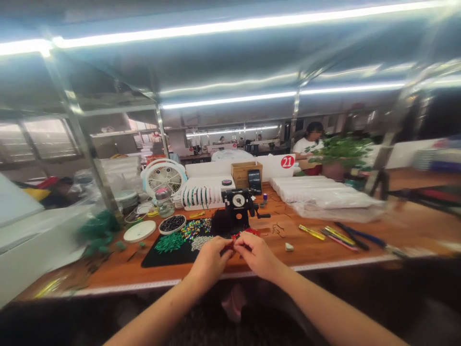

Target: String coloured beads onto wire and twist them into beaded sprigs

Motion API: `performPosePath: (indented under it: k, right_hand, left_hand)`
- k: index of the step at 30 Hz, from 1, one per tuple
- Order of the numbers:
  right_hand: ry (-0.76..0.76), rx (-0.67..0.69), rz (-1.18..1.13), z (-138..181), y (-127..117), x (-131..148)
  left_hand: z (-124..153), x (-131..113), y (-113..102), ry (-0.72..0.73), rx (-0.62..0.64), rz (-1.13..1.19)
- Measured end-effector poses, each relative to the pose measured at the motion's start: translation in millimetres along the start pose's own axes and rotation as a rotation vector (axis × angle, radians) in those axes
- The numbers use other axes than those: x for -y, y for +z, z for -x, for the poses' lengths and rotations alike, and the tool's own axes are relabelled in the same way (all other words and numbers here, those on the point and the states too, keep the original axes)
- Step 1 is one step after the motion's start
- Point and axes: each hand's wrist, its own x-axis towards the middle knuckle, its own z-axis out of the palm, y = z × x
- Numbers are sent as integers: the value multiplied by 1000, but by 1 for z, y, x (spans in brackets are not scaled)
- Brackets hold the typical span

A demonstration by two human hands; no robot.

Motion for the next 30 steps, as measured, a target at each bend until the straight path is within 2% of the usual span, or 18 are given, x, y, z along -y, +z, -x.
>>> performPosePath:
  k: [4,9,11,16,22,25,30]
  right_hand:
    - [34,3,-26,0,2,0]
    - [68,19,-61,0,2,-2]
    - [69,12,-66,1,2,-3]
    - [19,-103,-35,3,0,0]
    - [-120,59,180,1,-5,19]
    - [-106,113,177,-1,-6,22]
    - [19,80,10,0,-3,17]
  left_hand:
    - [3,10,12,110,-109,-17]
    - [8,14,13,172,-105,-4]
    - [8,12,12,120,-115,23]
    - [5,5,10,-107,-93,127]
    - [5,-3,5,-27,-23,85]
    - [6,-6,3,17,5,34]
    - [6,-3,3,-49,-8,86]
